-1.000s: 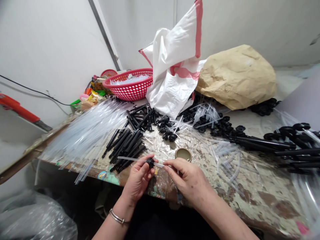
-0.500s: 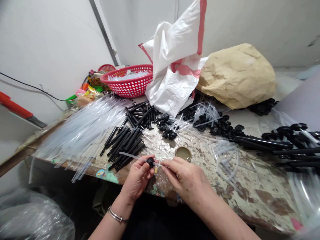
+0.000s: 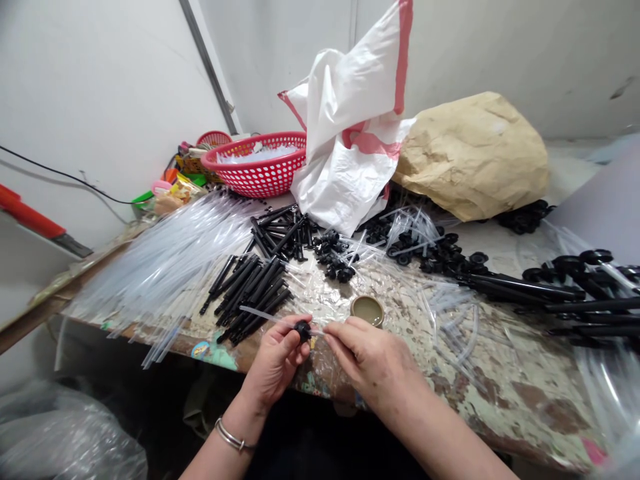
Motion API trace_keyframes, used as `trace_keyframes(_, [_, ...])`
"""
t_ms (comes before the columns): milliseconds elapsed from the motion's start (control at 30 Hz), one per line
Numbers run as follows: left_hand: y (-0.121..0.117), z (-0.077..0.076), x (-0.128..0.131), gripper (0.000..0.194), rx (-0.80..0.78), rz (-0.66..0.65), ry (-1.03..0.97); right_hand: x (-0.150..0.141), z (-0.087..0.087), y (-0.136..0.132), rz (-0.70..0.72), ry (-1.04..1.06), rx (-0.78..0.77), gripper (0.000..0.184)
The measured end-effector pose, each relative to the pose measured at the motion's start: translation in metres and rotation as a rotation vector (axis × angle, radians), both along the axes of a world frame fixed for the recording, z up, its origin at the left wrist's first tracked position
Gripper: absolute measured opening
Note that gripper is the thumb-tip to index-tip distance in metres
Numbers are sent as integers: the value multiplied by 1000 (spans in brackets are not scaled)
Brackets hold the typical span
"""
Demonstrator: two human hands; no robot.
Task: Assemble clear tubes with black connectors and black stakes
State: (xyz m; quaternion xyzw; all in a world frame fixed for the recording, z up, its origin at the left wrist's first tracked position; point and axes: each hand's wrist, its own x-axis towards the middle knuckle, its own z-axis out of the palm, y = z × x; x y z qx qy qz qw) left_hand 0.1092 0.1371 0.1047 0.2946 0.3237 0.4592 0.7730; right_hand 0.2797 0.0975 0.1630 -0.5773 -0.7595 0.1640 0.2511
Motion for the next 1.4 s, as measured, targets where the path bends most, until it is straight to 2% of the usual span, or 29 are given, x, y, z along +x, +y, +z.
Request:
trace_keyframes(333, [-1, 1, 2, 35, 17, -12, 3, -9, -6, 0, 37, -27, -70, 30])
trace_keyframes(767, [0, 6, 2, 32, -4, -75, 54, -9, -9, 4, 52, -33, -60, 31])
trace_keyframes(900, [1, 4, 1, 33, -11, -51, 106, -13, -12, 6, 57, -11, -31, 29])
trace_keyframes(1100, [6, 1, 4, 36, -29, -11, 178, -17, -13, 7, -32, 23, -8, 25])
trace_keyframes(1267, [5, 3, 6, 37, -62, 9, 207, -8, -11, 0, -38, 142, -34, 26])
trace_keyframes(1400, [2, 2, 6, 35, -31, 88, 216, 15, -6, -14, -84, 232, -17, 26])
